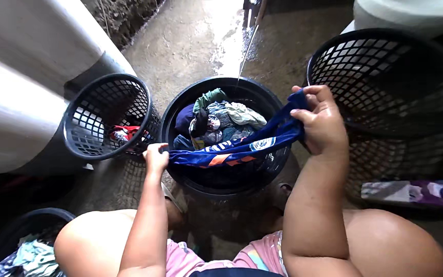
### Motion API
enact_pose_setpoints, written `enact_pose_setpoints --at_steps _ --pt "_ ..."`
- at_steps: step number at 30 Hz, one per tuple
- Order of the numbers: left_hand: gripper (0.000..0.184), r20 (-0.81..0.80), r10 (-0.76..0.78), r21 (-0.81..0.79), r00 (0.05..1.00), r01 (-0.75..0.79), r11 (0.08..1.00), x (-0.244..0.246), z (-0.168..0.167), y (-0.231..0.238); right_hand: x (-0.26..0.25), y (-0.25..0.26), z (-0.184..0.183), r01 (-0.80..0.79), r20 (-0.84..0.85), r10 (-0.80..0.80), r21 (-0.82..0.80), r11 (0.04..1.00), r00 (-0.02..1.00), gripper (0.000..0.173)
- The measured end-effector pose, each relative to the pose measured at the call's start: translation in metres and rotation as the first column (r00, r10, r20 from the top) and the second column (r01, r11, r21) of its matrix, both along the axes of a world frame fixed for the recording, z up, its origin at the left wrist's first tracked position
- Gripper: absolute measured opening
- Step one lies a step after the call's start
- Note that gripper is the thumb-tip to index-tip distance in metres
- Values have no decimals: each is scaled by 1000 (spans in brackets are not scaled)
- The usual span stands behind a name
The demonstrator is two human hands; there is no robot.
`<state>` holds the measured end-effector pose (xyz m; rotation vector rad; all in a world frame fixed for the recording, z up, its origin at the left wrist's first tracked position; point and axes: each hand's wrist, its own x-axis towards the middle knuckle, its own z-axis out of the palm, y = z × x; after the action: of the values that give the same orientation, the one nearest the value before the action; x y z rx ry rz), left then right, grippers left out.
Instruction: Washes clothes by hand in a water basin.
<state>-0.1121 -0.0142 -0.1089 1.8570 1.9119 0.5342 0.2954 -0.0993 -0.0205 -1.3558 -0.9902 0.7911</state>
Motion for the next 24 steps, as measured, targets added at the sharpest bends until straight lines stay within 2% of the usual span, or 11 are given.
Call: enact_pose_setpoints --at_steps 2,5,7,8,11,13,14,16,19,21,24 --pt "32 88 -165 -52 982 170 984 32 -5 -10 -17 4 0 -143 -11 143 18 990 990 51" --pt "36 378 -431 -113 820 503 857 90 -23 -25 -49 7 6 -412 -46 415 65 909 909 47" --pt "40 513 -423 -198 747 583 788 120 -39 -35 -60 6 13 -530 -59 537 108 841 841 46" --pt "42 528 -398 -252 750 586 770 130 -49 -42 -61 4 16 -557 -64 568 134 820 820 46" --pt "47 445 -370 -521 816 572 634 149 -62 -57 -52 -1 20 -538 -20 550 182 823 835 48" --pt "47 360 -328 -704 873 485 518 154 -66 -65 -44 -2 17 -501 -14 517 225 835 856 46" --pt "48 310 -307 -758 900 428 492 153 -70 -66 -43 -4 15 -482 -31 507 261 836 862 46" --pt "53 212 -280 -808 936 329 489 152 -69 -62 -40 -8 17 -480 -46 524 342 808 850 47" --pt "64 31 -270 -816 962 180 549 146 -70 -53 -35 -17 27 -483 -25 568 496 722 823 45" --pt "71 -100 -318 -822 943 102 560 136 -80 -44 -28 -23 34 -469 1 575 580 666 818 45" --pt "88 -172 -346 -809 922 68 583 134 -83 -40 -21 -29 38 -479 35 577 600 641 816 42"
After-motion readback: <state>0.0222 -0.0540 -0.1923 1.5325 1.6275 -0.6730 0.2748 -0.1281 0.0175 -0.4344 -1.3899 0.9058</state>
